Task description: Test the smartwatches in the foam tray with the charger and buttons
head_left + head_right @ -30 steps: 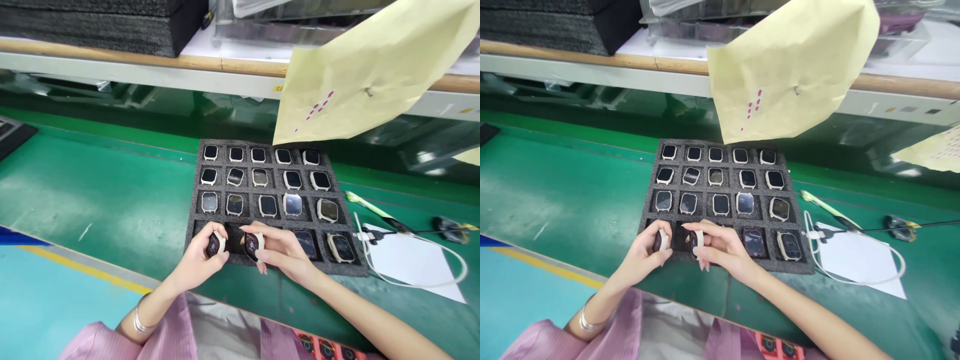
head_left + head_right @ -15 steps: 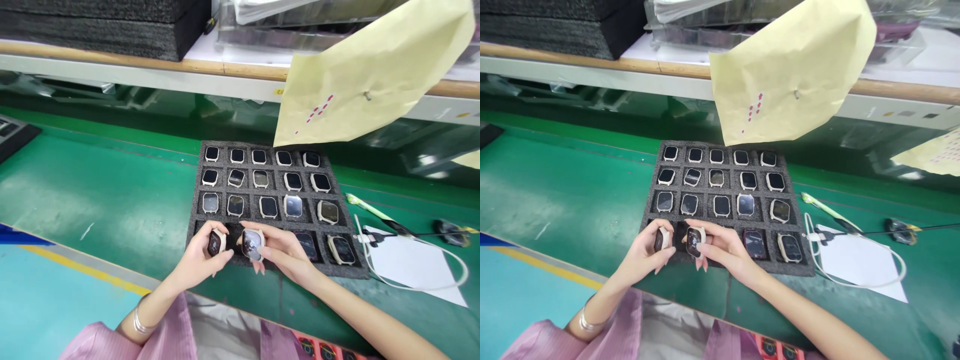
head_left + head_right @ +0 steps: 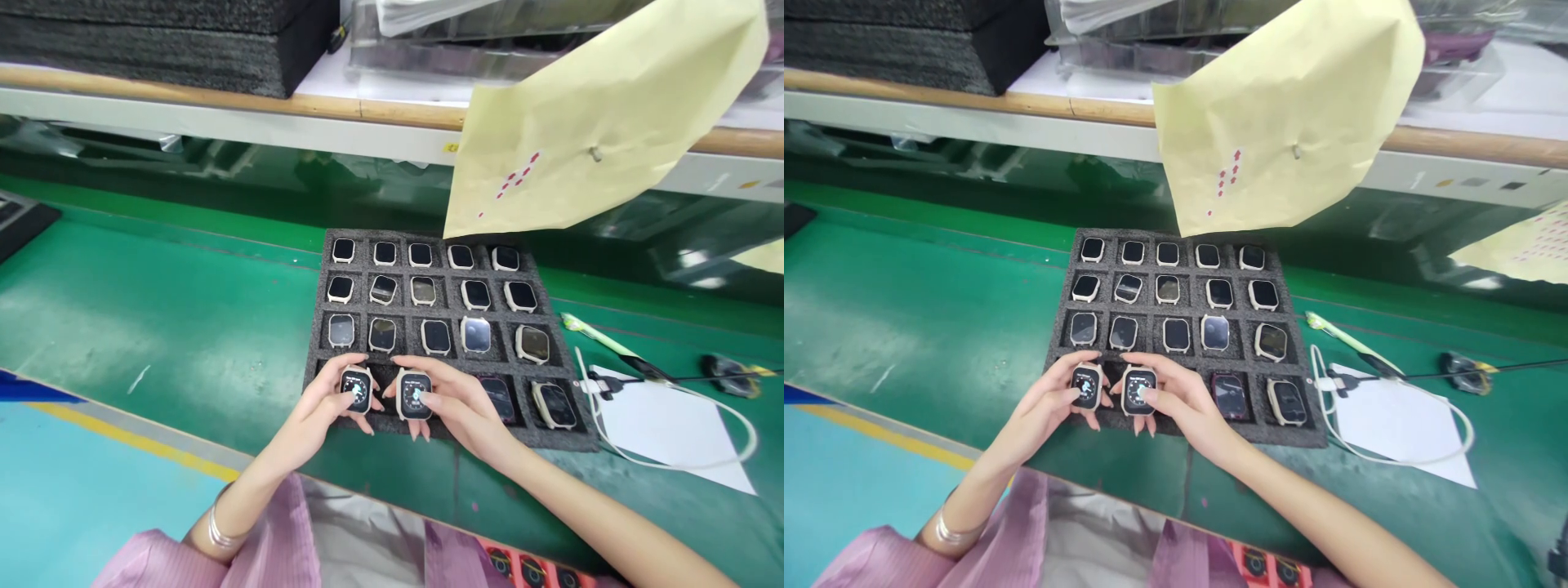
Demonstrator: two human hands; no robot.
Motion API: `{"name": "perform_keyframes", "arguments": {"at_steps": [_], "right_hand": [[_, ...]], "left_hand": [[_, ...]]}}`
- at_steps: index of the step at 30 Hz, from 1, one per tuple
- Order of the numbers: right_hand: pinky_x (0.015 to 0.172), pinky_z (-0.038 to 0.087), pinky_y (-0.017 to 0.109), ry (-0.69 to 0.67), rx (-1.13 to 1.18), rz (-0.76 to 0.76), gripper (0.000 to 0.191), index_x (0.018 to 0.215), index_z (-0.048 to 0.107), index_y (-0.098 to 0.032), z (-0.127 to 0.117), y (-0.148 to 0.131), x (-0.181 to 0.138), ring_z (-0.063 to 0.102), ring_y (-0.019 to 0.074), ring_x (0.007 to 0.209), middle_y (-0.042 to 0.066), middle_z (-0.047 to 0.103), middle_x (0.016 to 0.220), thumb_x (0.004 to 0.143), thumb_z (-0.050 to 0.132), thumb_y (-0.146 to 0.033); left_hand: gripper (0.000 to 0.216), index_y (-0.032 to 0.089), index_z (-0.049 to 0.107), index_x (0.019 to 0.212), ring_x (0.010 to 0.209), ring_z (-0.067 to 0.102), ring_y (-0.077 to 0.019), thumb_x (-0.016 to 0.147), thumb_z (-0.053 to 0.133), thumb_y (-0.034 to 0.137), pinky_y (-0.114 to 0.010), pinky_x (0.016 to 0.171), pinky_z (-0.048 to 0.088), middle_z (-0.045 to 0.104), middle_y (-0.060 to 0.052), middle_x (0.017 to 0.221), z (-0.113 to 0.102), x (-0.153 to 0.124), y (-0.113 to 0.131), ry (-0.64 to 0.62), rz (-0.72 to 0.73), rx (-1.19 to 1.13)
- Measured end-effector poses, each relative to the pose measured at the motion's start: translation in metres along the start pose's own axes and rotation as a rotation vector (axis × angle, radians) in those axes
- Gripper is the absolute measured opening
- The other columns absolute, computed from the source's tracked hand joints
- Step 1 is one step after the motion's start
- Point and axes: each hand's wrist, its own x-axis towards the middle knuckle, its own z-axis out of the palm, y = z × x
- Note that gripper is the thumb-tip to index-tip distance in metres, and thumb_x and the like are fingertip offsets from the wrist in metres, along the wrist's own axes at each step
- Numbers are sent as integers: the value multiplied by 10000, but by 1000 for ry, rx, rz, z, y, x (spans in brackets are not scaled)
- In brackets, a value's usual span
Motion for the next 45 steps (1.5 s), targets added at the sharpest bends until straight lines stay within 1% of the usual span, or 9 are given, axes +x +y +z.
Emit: {"name": "perform_keyframes", "arguments": {"at_steps": [13, 16, 20, 24, 29, 32, 38, 42, 45], "right_hand": [[462, 483, 217, 16, -36, -21, 442, 1364, 531, -216, 1, 3, 0, 663, 127, 592, 106, 719, 1082, 928, 604, -230], [490, 502, 222, 10, -47, -15, 465, 1378, 514, -228, 2, 2, -1, 667, 134, 633, 117, 701, 1141, 925, 617, -237], [551, 538, 243, -21, -14, -23, 461, 1382, 506, -249, 3, 0, 0, 681, 153, 720, 135, 659, 1227, 935, 614, -243], [560, 557, 233, -47, 11, -55, 414, 1336, 561, -264, 1, 0, 1, 684, 145, 725, 116, 669, 1178, 930, 633, -225], [631, 599, 257, -98, -14, -73, 313, 1196, 679, -268, 0, -1, 2, 688, 130, 727, 66, 626, 1122, 888, 695, -215], [618, 609, 262, -83, 0, -81, 342, 1196, 680, -283, 1, -2, 2, 698, 139, 709, 45, 628, 1055, 865, 723, -209], [529, 576, 211, -66, 25, -79, 426, 1299, 604, -262, -2, 1, 1, 699, 151, 674, 24, 687, 801, 886, 708, -227], [555, 568, 222, -48, 23, -81, 434, 1318, 588, -220, -4, 2, 1, 696, 154, 679, 33, 692, 782, 899, 696, -249], [531, 556, 222, -43, 17, -86, 403, 1287, 604, -224, -4, 0, 2, 692, 151, 668, 55, 704, 881, 897, 696, -254]], "left_hand": [[382, 241, 507, 1241, 922, 625, -200, 869, 512, 156, -336, 704, 599, 573, -57, 1082, 1, 0, -1, 10, 20, 45], [345, 224, 486, 1192, 853, 630, -182, 861, 568, 180, -287, 647, 581, 577, -35, 970, 5, 0, 2, 28, 30, 103], [316, 215, 454, 1065, 638, 553, -108, 824, 654, 174, -173, 479, 420, 545, 27, 793, 10, 0, 6, 78, 51, 247], [261, 210, 447, 986, 580, 482, -83, 825, 640, 143, -196, 552, 400, 502, 66, 712, 11, -1, 6, 129, 67, 383], [229, 212, 424, 912, 509, 442, -74, 805, 563, 64, -200, 545, 388, 444, 100, 623, 14, 1, 7, 136, 83, 463], [238, 216, 422, 915, 523, 449, -72, 805, 574, 70, -195, 545, 385, 450, 96, 640, 19, 4, 7, 132, 115, 449], [238, 223, 410, 963, 420, 356, -41, 845, 609, 167, -168, 408, 298, 426, 105, 633, 28, 15, 4, 127, 117, 286], [234, 222, 405, 951, 416, 372, -41, 846, 612, 198, -158, 397, 305, 419, 106, 625, 26, 18, 1, 149, 97, 262], [235, 222, 404, 958, 406, 356, -33, 847, 610, 200, -153, 390, 291, 407, 108, 632, 22, 19, -2, 144, 100, 272]]}}
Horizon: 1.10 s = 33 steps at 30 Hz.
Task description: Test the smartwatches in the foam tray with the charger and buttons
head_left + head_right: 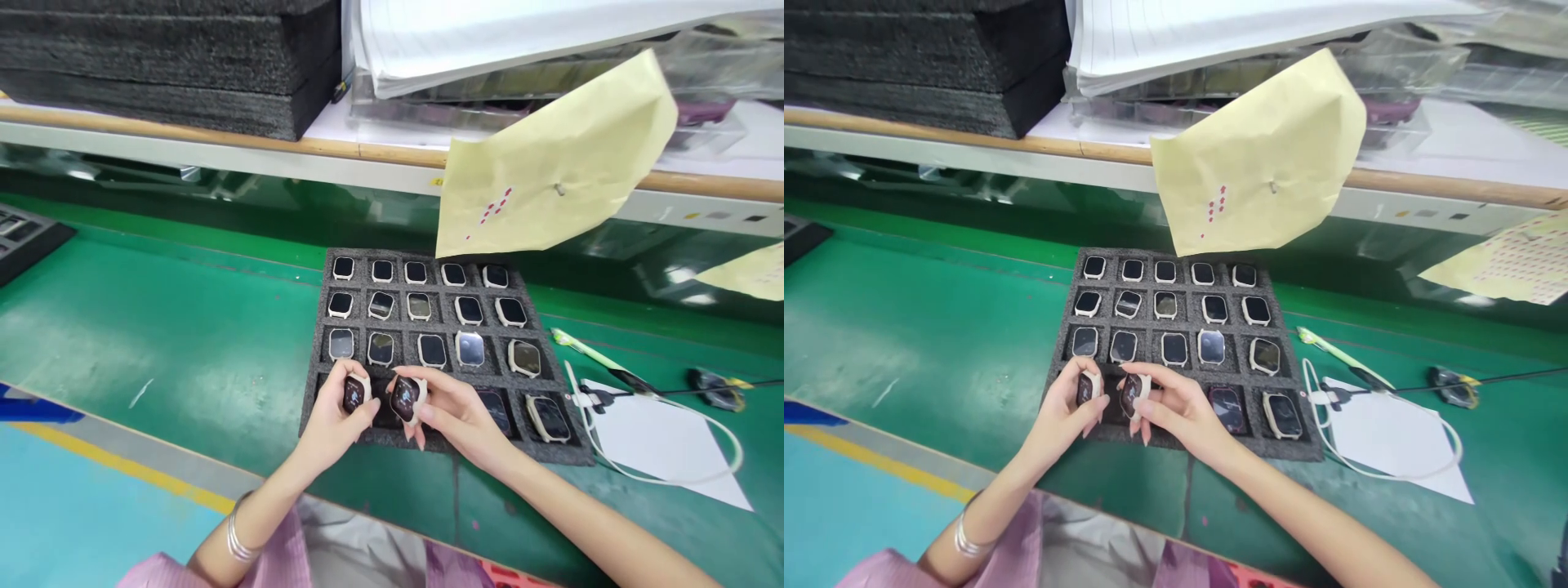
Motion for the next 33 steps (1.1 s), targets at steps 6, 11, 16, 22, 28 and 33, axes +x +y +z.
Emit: {"name": "perform_keyframes", "arguments": {"at_steps": [6, 11, 16, 22, 28, 33], "right_hand": [[602, 562, 232, -44, -49, -16, 366, 1262, 626, -221, -3, -8, 6, 685, 149, 748, 94, 719, 1037, 906, 684, -283], [793, 556, 302, -92, 3, -15, 374, 1287, 616, -255, -7, -7, 5, 704, 181, 888, 79, 716, 1087, 918, 674, -260], [775, 550, 320, -104, 7, 0, 364, 1274, 630, -237, -6, -2, 0, 709, 188, 840, 75, 715, 1029, 913, 671, -220], [750, 540, 302, -126, -2, -19, 381, 1295, 613, -227, -4, -3, 0, 694, 175, 811, 69, 705, 992, 918, 664, -236], [760, 537, 324, -118, 7, -6, 396, 1315, 598, -227, -5, -1, 0, 692, 188, 819, 74, 698, 1012, 923, 651, -255], [746, 536, 317, -111, -8, 33, 396, 1292, 616, -221, -6, -1, -1, 687, 184, 799, 67, 700, 985, 906, 675, -284]], "left_hand": [[233, 227, 391, 974, 390, 344, -30, 859, 590, 193, -145, 388, 290, 391, 120, 611, 1, -1, -3, -8, 20, -8], [219, 229, 391, 973, 403, 362, -38, 864, 574, 180, -151, 404, 290, 405, 119, 602, 2, -2, -4, -32, 24, -9], [201, 224, 405, 954, 484, 390, -56, 851, 556, 140, -171, 480, 341, 423, 98, 642, -1, -4, -5, -63, 33, 70], [214, 223, 416, 956, 511, 375, -62, 841, 575, 137, -189, 506, 323, 423, 87, 676, -4, -8, -6, -82, 55, 70], [229, 223, 419, 979, 519, 377, -69, 848, 601, 178, -197, 496, 306, 426, 80, 697, -4, -8, -8, -103, 58, 28], [203, 219, 422, 937, 597, 422, -100, 832, 573, 134, -223, 584, 373, 425, 67, 706, -4, -9, -3, -108, 48, 128]]}}
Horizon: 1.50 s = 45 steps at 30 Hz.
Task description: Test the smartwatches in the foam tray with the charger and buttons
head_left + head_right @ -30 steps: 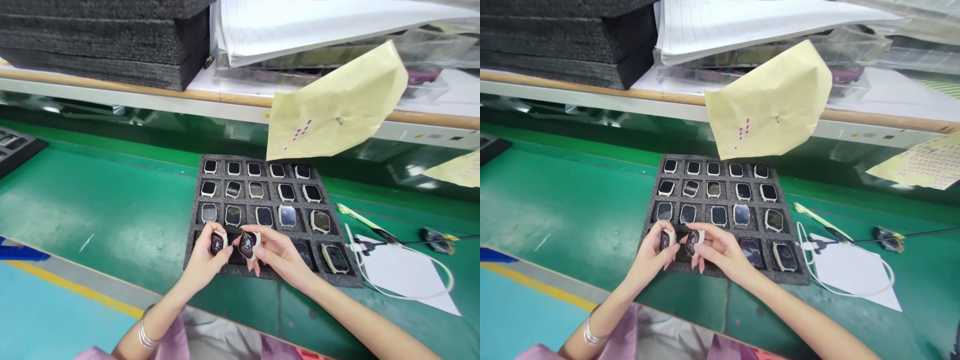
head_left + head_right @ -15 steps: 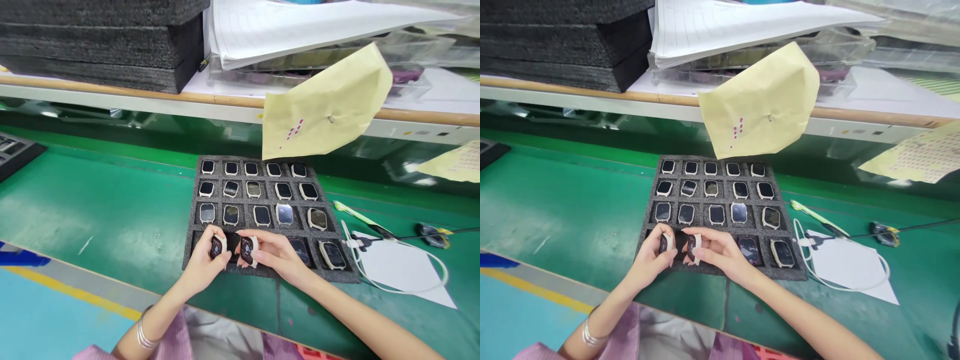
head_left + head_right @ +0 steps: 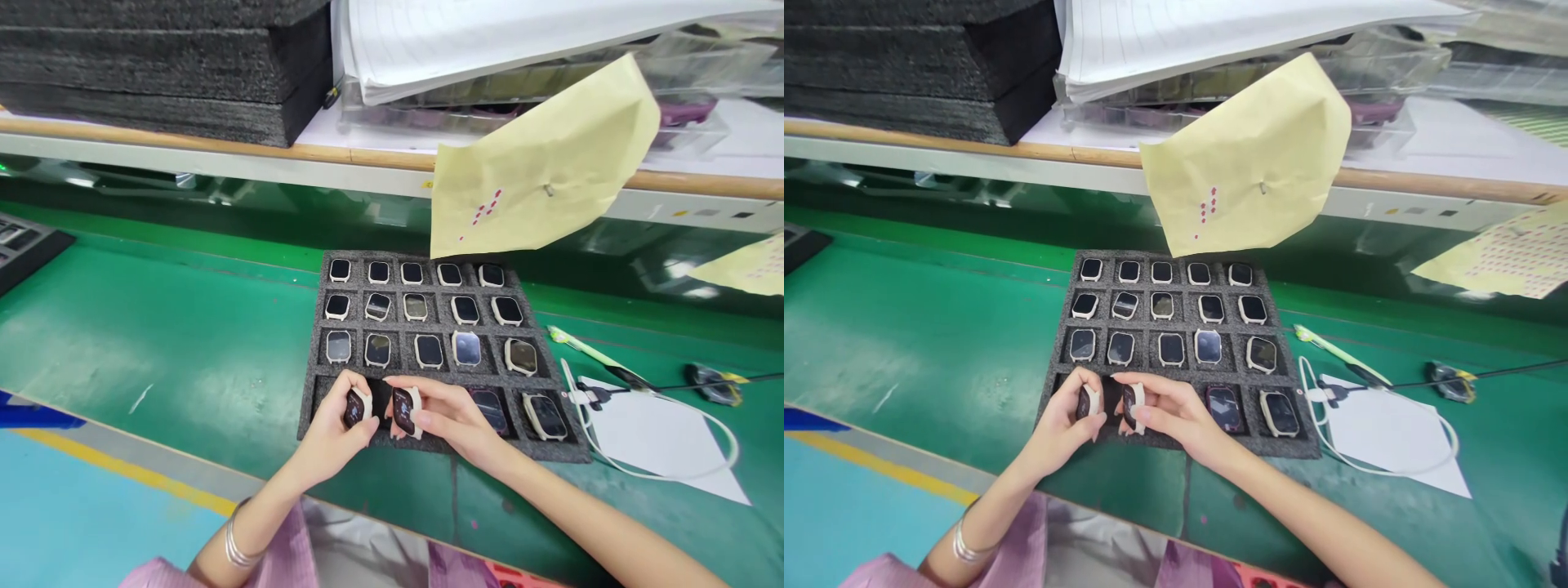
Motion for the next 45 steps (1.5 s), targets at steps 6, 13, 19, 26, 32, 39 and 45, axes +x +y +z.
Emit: {"name": "perform_keyframes", "arguments": {"at_steps": [6, 13, 19, 26, 32, 39, 45], "right_hand": [[766, 533, 315, 9, 11, -3, 428, 1314, 601, -235, 2, -2, -2, 677, 172, 797, 52, 698, 958, 900, 689, -298], [769, 536, 315, -12, 0, 0, 389, 1309, 604, -228, -2, 1, -3, 681, 176, 820, 65, 692, 1000, 925, 654, -258], [761, 545, 316, -3, -2, -26, 409, 1317, 596, -234, 0, 1, -3, 687, 182, 821, 65, 690, 998, 916, 666, -273], [763, 556, 322, -3, -10, 2, 399, 1308, 600, -227, -1, 1, -3, 693, 188, 834, 67, 697, 991, 917, 664, -272], [771, 564, 331, 19, -3, 17, 421, 1301, 602, -222, 0, 0, -2, 693, 189, 834, 69, 699, 988, 896, 691, -296], [774, 557, 319, 5, 15, 26, 385, 1296, 613, -231, -2, 2, -3, 697, 186, 844, 66, 700, 1016, 915, 668, -259], [755, 559, 332, 39, -3, 14, 434, 1308, 598, -223, 1, 0, -3, 692, 192, 817, 70, 699, 989, 894, 693, -318]], "left_hand": [[221, 226, 421, 967, 535, 390, -78, 838, 590, 165, -208, 521, 333, 429, 70, 726, 2, -1, 0, 3, -11, -53], [204, 220, 431, 919, 589, 427, -102, 817, 598, 162, -223, 577, 377, 434, 64, 708, 0, 0, 0, -1, -11, -19], [208, 219, 428, 953, 534, 391, -88, 829, 589, 178, -219, 541, 351, 431, 71, 700, 1, -1, 1, -1, -39, -35], [184, 218, 433, 918, 589, 427, -102, 829, 580, 154, -220, 563, 374, 419, 63, 704, 0, 0, 2, 1, -29, 1], [217, 221, 444, 969, 532, 392, -79, 844, 620, 206, -203, 489, 316, 437, 63, 728, 2, 0, -1, 4, -17, -40], [195, 221, 431, 933, 598, 424, -104, 832, 573, 134, -220, 576, 376, 432, 61, 716, 0, 0, 2, -16, -21, 8], [205, 223, 447, 949, 568, 414, -94, 837, 613, 182, -216, 545, 348, 438, 60, 727, 1, 0, 0, 8, -28, -33]]}}
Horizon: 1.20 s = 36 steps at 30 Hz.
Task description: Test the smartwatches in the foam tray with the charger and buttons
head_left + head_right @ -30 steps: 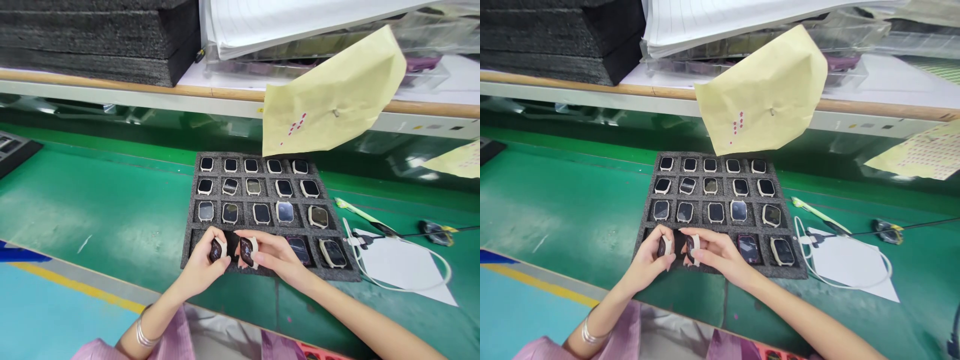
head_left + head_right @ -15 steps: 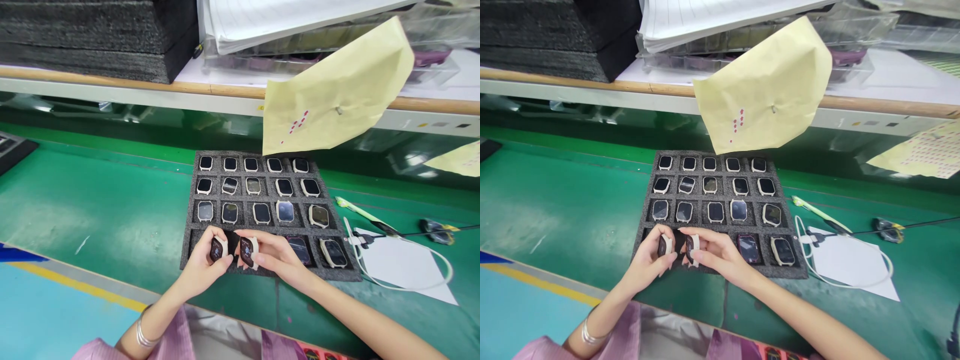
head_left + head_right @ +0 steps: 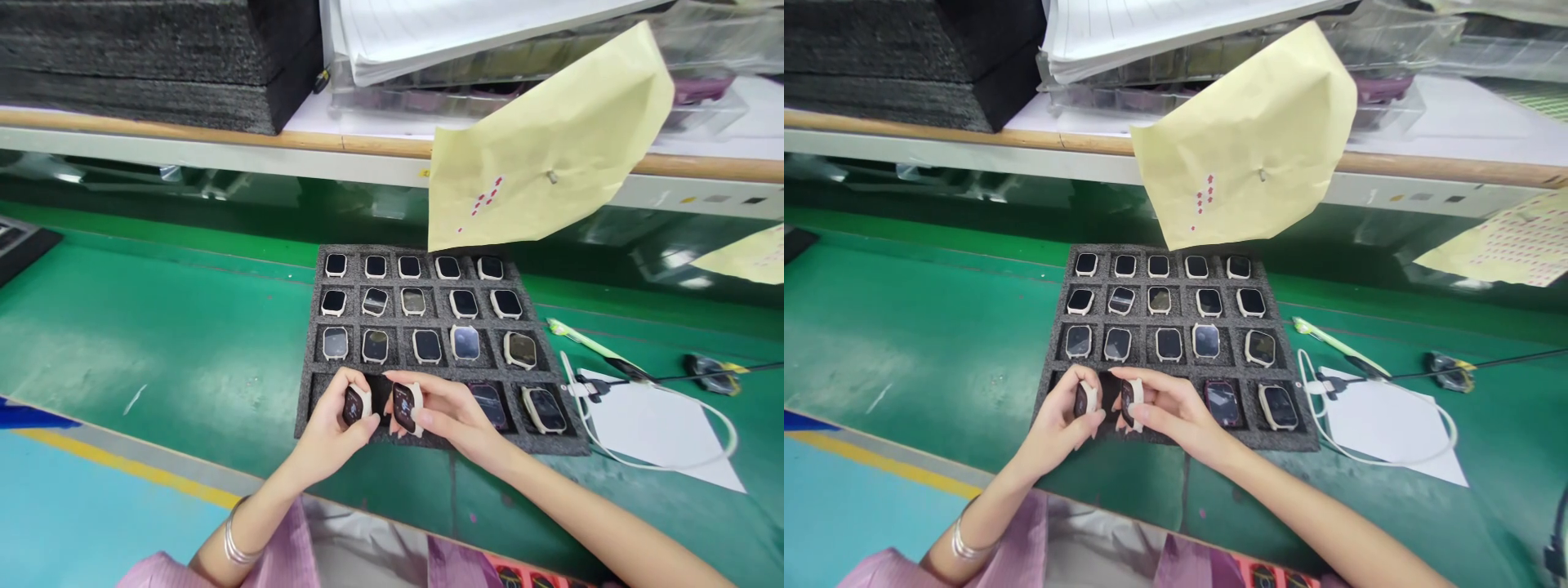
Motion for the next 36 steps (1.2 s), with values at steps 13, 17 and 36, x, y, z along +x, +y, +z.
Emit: {"name": "perform_keyframes", "arguments": {"at_steps": [13, 17, 36], "right_hand": [[760, 560, 323, -40, 8, -8, 414, 1325, 586, -232, -1, 1, 0, 694, 193, 841, 69, 689, 1009, 921, 659, -284], [751, 559, 322, -31, 11, -6, 415, 1320, 590, -225, -1, 2, -1, 691, 195, 838, 70, 693, 995, 917, 665, -294], [751, 573, 314, -27, 37, -14, 414, 1342, 573, -245, 2, 0, 0, 708, 193, 856, 63, 713, 1028, 934, 641, -262]], "left_hand": [[195, 221, 431, 942, 595, 392, -109, 829, 572, 148, -222, 564, 343, 408, 62, 718, 0, -1, 3, -15, -9, 64], [205, 226, 424, 947, 590, 400, -107, 830, 567, 137, -226, 563, 341, 415, 62, 729, 0, -2, 2, -15, -8, 58], [218, 223, 461, 1012, 527, 423, -62, 865, 620, 199, -172, 489, 375, 435, 74, 711, 1, 0, 0, 13, -19, -20]]}}
